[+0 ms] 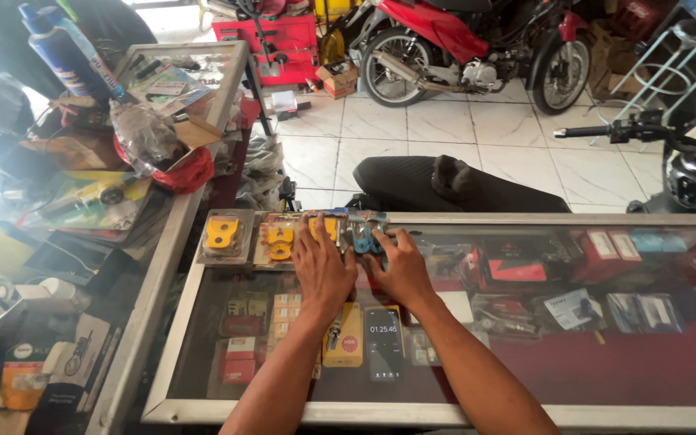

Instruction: The person takes several packaged motorcycle parts from a wall shelf and places them on a glass counter, then arranges the items on the counter.

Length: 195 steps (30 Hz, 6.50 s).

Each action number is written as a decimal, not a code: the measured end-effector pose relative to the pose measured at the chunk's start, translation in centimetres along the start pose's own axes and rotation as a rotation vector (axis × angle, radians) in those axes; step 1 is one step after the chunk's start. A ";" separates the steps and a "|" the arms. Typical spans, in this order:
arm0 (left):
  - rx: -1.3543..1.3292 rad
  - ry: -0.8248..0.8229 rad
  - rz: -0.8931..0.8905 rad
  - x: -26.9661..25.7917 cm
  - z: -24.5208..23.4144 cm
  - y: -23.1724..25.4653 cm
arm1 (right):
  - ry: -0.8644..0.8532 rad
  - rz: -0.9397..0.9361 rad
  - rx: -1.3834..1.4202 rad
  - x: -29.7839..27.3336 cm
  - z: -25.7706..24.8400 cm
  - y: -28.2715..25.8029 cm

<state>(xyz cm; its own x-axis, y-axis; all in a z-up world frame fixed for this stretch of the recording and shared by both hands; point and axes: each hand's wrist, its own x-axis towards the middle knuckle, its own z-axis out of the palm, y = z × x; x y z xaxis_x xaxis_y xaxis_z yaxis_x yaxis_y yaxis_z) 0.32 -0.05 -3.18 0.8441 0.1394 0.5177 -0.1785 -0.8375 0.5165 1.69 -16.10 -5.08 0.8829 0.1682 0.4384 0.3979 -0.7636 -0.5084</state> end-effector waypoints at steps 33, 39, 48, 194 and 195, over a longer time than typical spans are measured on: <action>-0.430 -0.494 0.697 -9.3 -4.9 10.7 | 0.323 0.474 -0.199 -19.1 -13.3 -9.0; -0.479 -0.557 0.823 -14.2 -5.8 14.7 | 0.471 0.547 -0.243 -25.5 -16.2 -11.0; -0.670 -0.681 0.983 -24.4 -7.3 23.3 | 0.630 0.674 -0.372 -37.8 -22.1 -12.0; -1.396 -2.167 2.308 -74.7 -52.5 51.1 | 2.068 2.007 -0.717 -74.7 -39.8 -59.5; -1.408 -2.213 2.307 -74.7 -52.5 51.3 | 2.106 1.997 -0.715 -74.7 -39.9 -59.5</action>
<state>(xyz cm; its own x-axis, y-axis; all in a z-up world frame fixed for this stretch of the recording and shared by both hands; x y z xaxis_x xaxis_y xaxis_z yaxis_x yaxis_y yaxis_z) -98.46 -25.69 20.44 -0.9456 0.0765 0.3161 0.2984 0.5907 0.7497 -97.85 -8.08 22.02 -0.9710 -0.2339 0.0504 -0.1621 0.4882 -0.8575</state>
